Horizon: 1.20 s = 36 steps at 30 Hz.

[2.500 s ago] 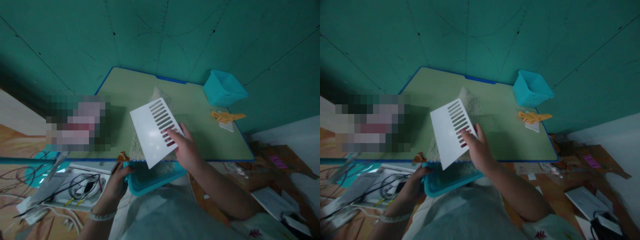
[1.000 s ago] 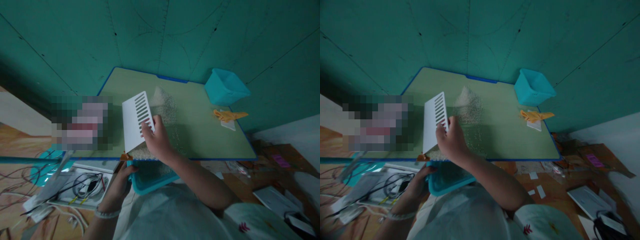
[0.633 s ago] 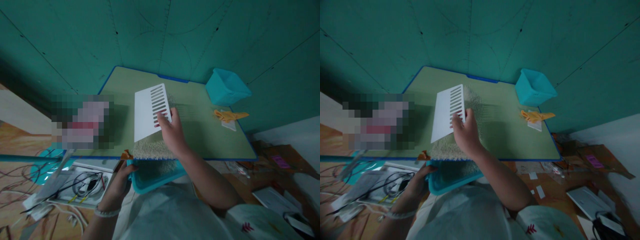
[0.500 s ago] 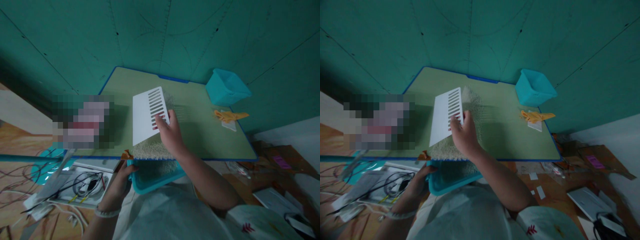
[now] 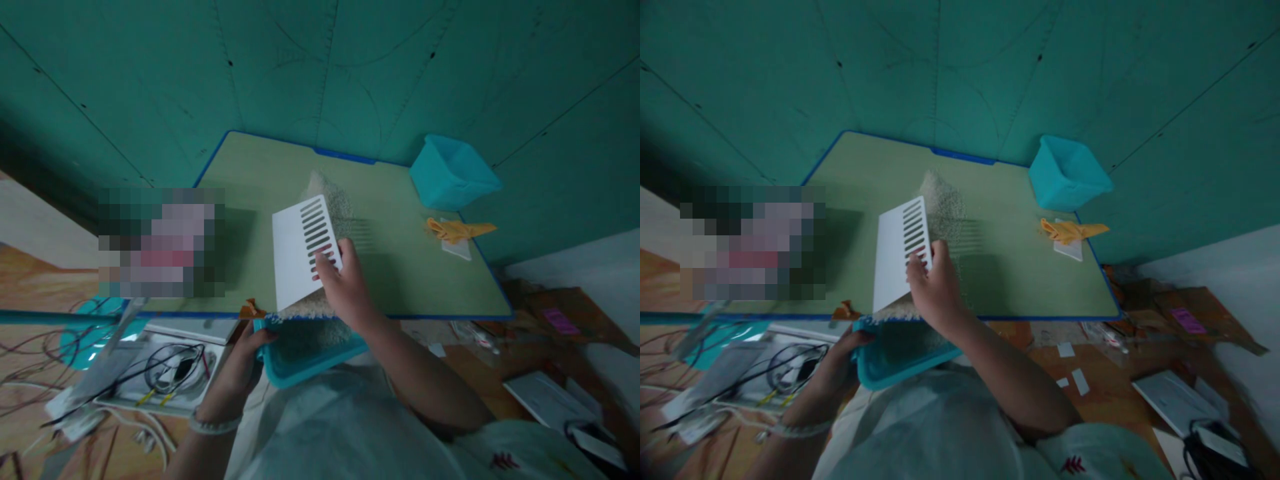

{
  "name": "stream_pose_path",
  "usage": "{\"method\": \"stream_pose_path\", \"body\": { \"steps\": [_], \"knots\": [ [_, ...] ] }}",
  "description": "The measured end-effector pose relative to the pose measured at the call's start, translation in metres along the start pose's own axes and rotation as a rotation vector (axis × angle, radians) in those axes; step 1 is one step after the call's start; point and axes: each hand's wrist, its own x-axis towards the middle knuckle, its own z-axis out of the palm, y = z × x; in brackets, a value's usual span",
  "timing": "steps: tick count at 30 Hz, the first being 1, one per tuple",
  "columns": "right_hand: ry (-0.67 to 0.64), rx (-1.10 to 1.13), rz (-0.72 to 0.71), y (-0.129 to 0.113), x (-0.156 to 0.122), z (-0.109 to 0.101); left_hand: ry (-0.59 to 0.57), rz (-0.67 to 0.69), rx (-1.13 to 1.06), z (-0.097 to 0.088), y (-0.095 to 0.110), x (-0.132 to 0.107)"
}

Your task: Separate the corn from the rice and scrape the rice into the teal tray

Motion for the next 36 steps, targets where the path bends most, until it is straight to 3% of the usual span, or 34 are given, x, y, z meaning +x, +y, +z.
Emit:
{"method": "stream_pose_path", "body": {
  "steps": [8, 16, 21, 26, 36],
  "knots": [
    [0.108, 0.057, 0.029, -0.001, -0.002, -0.027, 0.070, 0.007, 0.071, 0.004, 0.002, 0.001],
    [-0.072, 0.093, 0.016, -0.014, -0.010, 0.008, 0.077, 0.036, 0.023, 0.015, 0.009, -0.005],
    [-0.084, -0.013, 0.030, -0.007, -0.011, 0.018, 0.090, 0.051, -0.009, 0.011, 0.006, -0.005],
    [-0.030, 0.006, 0.070, -0.005, -0.012, -0.007, 0.101, 0.053, 0.033, 0.007, 0.004, -0.001],
    [0.146, 0.098, 0.083, -0.005, -0.014, -0.058, 0.127, 0.037, 0.059, 0.015, 0.006, -0.001]
  ]
}}
